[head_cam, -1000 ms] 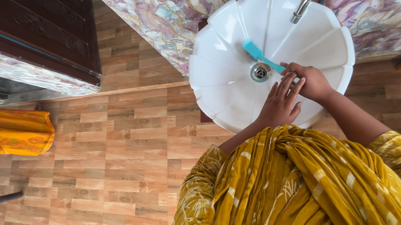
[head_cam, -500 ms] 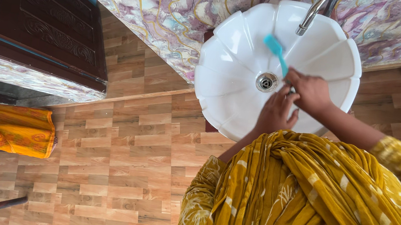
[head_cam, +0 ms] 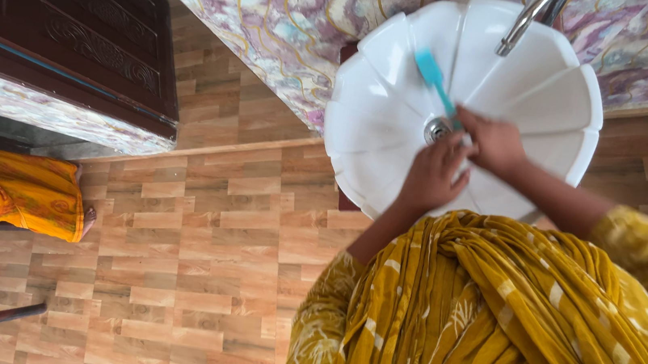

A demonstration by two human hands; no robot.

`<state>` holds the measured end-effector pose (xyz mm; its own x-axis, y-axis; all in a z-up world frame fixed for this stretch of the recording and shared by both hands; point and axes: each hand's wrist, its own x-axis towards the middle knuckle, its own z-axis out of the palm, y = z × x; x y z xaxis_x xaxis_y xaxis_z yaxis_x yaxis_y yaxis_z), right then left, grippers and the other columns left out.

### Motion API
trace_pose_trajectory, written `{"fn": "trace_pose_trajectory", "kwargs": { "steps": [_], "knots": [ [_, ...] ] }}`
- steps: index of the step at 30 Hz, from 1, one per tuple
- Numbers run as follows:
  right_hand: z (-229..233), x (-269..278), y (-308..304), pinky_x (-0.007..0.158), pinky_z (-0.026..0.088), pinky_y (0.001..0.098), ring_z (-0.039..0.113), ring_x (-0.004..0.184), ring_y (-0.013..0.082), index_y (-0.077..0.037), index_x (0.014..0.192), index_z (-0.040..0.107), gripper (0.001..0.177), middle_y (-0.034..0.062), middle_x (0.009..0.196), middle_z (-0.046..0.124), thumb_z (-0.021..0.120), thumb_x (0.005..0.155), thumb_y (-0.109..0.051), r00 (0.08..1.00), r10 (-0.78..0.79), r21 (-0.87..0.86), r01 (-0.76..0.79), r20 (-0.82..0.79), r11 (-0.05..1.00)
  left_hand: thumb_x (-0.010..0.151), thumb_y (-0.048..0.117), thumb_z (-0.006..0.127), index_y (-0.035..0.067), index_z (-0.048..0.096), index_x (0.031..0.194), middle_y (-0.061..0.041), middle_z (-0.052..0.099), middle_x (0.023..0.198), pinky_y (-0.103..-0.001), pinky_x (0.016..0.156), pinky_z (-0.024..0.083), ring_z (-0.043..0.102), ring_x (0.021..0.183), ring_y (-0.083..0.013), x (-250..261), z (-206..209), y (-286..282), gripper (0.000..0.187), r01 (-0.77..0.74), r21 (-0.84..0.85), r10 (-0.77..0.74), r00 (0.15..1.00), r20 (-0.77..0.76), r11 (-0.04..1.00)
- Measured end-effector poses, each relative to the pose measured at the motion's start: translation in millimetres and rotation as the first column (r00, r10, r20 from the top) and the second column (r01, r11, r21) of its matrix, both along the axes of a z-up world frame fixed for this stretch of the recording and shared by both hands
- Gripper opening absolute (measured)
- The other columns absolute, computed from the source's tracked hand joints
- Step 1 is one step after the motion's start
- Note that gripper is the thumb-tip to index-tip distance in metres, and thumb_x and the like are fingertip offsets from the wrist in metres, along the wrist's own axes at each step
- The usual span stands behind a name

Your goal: The person scrubs a white pedestal sink with a blue brush, then wipes the sink and faucet with a cloth. The sink is cleaned thoroughly, and the cloth is rinsed under running water.

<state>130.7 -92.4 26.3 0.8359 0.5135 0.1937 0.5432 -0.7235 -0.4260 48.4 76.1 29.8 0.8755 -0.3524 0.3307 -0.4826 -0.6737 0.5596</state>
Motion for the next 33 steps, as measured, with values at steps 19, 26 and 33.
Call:
{"fn": "trace_pose_trajectory", "kwargs": {
  "steps": [19,26,33],
  "knots": [
    [-5.0,45.9,22.4,0.074,0.058,0.0436,0.073,0.085,0.0352,-0.026,0.127,0.069,0.036,0.0123,0.160,0.054,0.069,0.091,-0.028,0.982,0.098,0.060,-0.109,0.163,0.992,0.083,0.029,0.070,0.010,0.058,0.137,-0.021,0.049,0.149,-0.059,0.101,0.044,0.055,0.136,-0.0388,12.3,10.7,16.2,0.059,-0.120,0.193,0.058,0.953,0.298,0.974],
    [-7.9,-32.6,9.3,0.074,0.059,0.0428,0.074,0.090,0.0338,-0.024,0.123,0.069,0.049,0.0088,0.149,0.058,0.070,0.074,-0.025,0.990,0.077,0.063,-0.070,-0.116,0.996,0.097,0.031,0.069,0.020,0.060,0.135,-0.008,0.052,0.146,-0.060,0.119,0.043,0.057,0.137,-0.0244,-33.4,-35.8,12.9,0.041,-0.005,0.157,-0.026,0.980,0.197,0.988],
    [-3.5,19.1,42.0,0.075,0.057,0.0454,0.073,0.090,0.0354,-0.024,0.129,0.068,0.044,0.0130,0.160,0.048,0.068,0.086,-0.028,0.972,0.234,0.044,-0.233,-0.026,0.972,0.090,0.027,0.069,0.010,0.059,0.135,-0.017,0.053,0.141,-0.064,0.108,0.042,0.051,0.135,-0.0325,-22.8,-13.8,24.6,0.049,-0.210,0.206,0.150,0.950,0.275,0.956]
  ]
}}
